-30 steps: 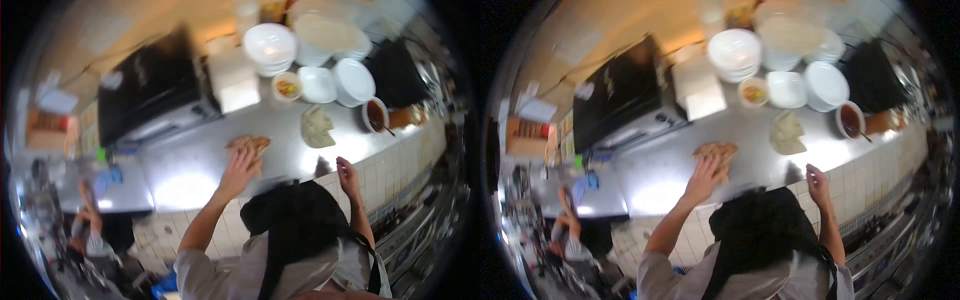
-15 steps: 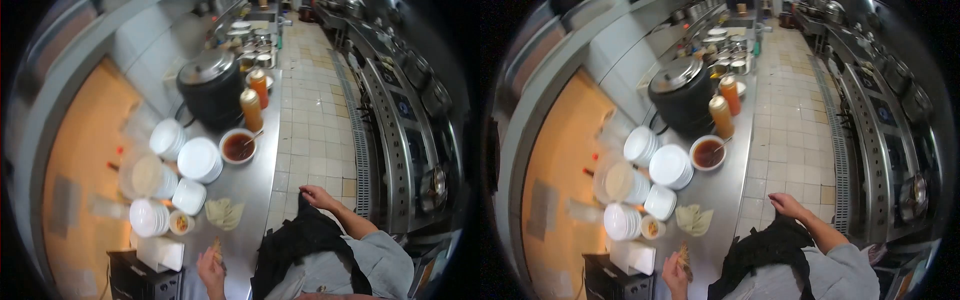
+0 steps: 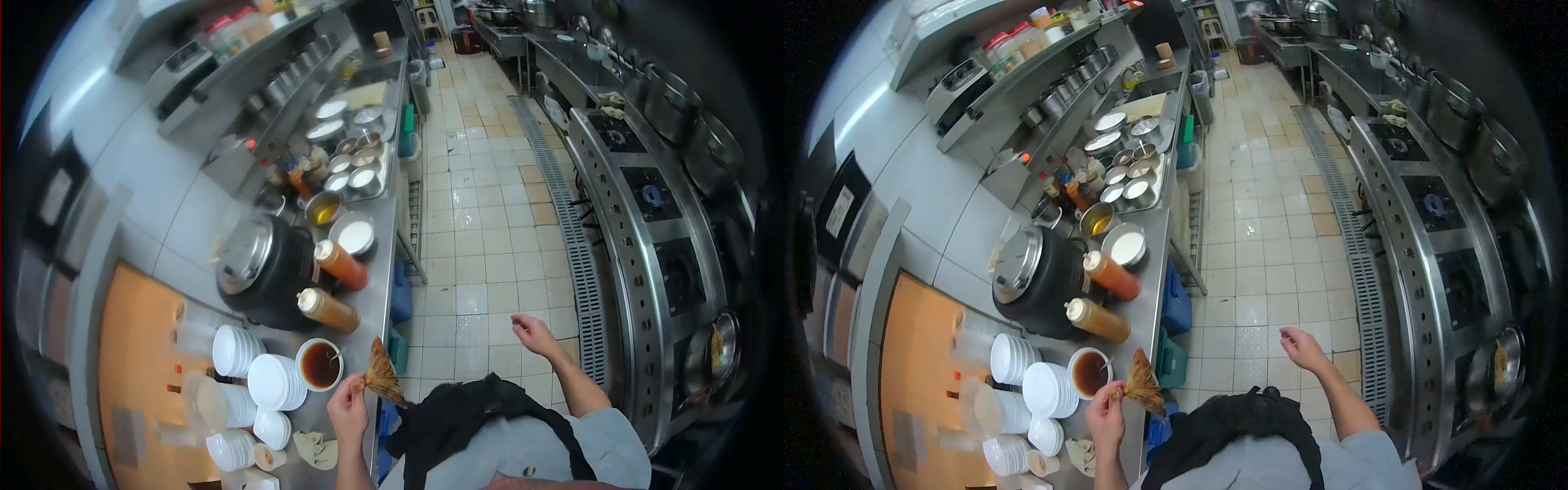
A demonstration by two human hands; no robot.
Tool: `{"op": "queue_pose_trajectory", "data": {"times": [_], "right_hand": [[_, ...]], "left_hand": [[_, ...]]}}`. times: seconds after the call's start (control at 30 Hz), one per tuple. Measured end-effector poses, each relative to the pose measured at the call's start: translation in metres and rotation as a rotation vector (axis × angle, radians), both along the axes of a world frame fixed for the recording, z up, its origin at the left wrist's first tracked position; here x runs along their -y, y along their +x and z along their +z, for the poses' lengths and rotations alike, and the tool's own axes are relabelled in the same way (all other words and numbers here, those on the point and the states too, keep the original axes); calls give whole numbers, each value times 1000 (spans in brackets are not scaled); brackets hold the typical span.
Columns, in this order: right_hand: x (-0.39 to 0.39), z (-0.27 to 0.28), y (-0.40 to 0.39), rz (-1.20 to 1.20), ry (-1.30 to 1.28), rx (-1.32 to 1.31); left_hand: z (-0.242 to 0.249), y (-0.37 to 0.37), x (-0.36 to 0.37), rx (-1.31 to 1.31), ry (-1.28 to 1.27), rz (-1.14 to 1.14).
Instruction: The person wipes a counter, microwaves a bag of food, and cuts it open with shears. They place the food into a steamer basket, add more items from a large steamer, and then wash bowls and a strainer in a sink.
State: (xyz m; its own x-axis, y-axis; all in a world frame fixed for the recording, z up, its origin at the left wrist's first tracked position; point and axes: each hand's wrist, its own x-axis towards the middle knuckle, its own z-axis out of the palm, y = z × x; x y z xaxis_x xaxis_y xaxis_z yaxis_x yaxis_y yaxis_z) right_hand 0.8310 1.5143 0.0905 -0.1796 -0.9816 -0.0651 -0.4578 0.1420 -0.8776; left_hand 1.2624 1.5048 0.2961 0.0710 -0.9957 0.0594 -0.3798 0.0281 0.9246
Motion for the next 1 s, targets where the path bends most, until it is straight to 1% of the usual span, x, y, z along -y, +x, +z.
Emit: {"op": "queue_pose_trajectory", "data": {"times": [0.03, 0.1, 0.23, 0.3, 0.33, 0.37, 0.43, 0.47, 0.5, 0.53, 0.57, 0.63, 0.7, 0.77, 0.83, 0.87, 0.93, 1.0], "right_hand": [[12, -2, -12, -1, -2, 8], [42, -6, -37, -112, -60, 96], [113, -11, -56, -73, -65, 120], [148, -4, -65, 94, 25, 51], [166, 4, -74, 161, 78, 2], [180, -3, -84, 153, 95, -2], [211, -17, -129, 261, 173, -149], [221, -28, -158, 236, 215, -238], [230, -37, -182, 213, 262, -321], [242, -19, -201, 154, 326, -303], [258, 13, -220, 94, 385, -285], [282, 33, -257, -94, 294, -300], [301, 37, -286, -359, 152, -152], [325, 46, -301, -531, 64, 1], [337, 31, -311, -643, 114, 182], [339, 16, -315, -655, 140, 216], [335, -25, -318, -647, 190, 301], [336, -55, -320, -612, 353, 308]], "left_hand": [[-4, -14, 18, -36, -1, -23], [-20, -34, 49, -23, -8, -33], [-30, -80, 119, -55, 66, -68], [-35, -102, 161, -114, 159, -102], [-50, -108, 185, -147, 190, -119], [-56, -115, 208, -153, 207, -126], [-63, -141, 264, -242, 245, -201], [-63, -157, 290, -317, 287, -200], [-62, -173, 316, -324, 294, -204], [-59, -188, 342, -335, 293, -258], [-56, -205, 368, -346, 289, -313], [-53, -235, 419, -364, 297, -372], [-47, -266, 470, -280, 215, -497], [-39, -297, 517, -244, 195, -536], [-32, -328, 563, -168, 173, -618], [-37, -343, 585, -166, 195, -640], [-35, -376, 627, -165, 219, -639], [-34, -408, 669, -163, 235, -621]]}}
